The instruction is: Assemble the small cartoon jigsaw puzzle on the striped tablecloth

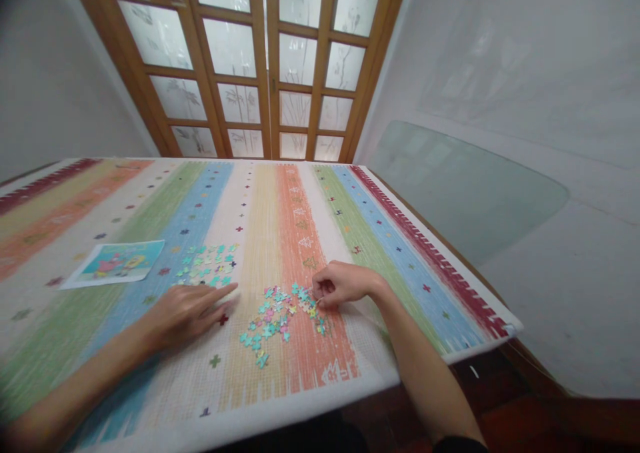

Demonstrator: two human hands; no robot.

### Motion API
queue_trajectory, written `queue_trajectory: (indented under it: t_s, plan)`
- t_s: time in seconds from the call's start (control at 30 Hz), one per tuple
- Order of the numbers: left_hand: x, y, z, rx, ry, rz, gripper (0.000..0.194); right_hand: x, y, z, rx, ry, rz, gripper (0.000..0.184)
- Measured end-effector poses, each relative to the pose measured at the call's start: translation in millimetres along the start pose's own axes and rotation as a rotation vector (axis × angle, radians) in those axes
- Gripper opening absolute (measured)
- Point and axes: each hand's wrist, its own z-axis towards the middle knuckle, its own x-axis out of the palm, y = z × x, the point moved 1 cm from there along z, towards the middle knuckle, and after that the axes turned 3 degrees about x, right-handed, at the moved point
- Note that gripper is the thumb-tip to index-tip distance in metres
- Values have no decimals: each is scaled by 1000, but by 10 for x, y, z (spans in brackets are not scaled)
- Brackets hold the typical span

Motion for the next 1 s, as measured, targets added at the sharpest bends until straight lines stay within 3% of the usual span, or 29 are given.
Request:
queue_trajectory:
  t_s: [0.1,0.23,0.43,0.77,0.87,1.0]
  plan:
    - [-39,-239,119,77,-116,-50,25,86,133,63,-119,-134,1,5]
    - [-52,-536,246,155,-153,-75,23,350,340,195,-301,-259,-22,6]
    - [-94,-679,309,216,-165,-110,20,733,497,348,-573,-429,0,14]
    - [-124,-537,239,116,-121,-84,22,746,531,397,-550,-448,-6,15]
    - [-198,-362,209,123,-95,-70,27,706,510,405,-505,-497,10,17]
    - [-393,-31,83,22,-128,-10,27,614,440,385,-489,-636,8,17]
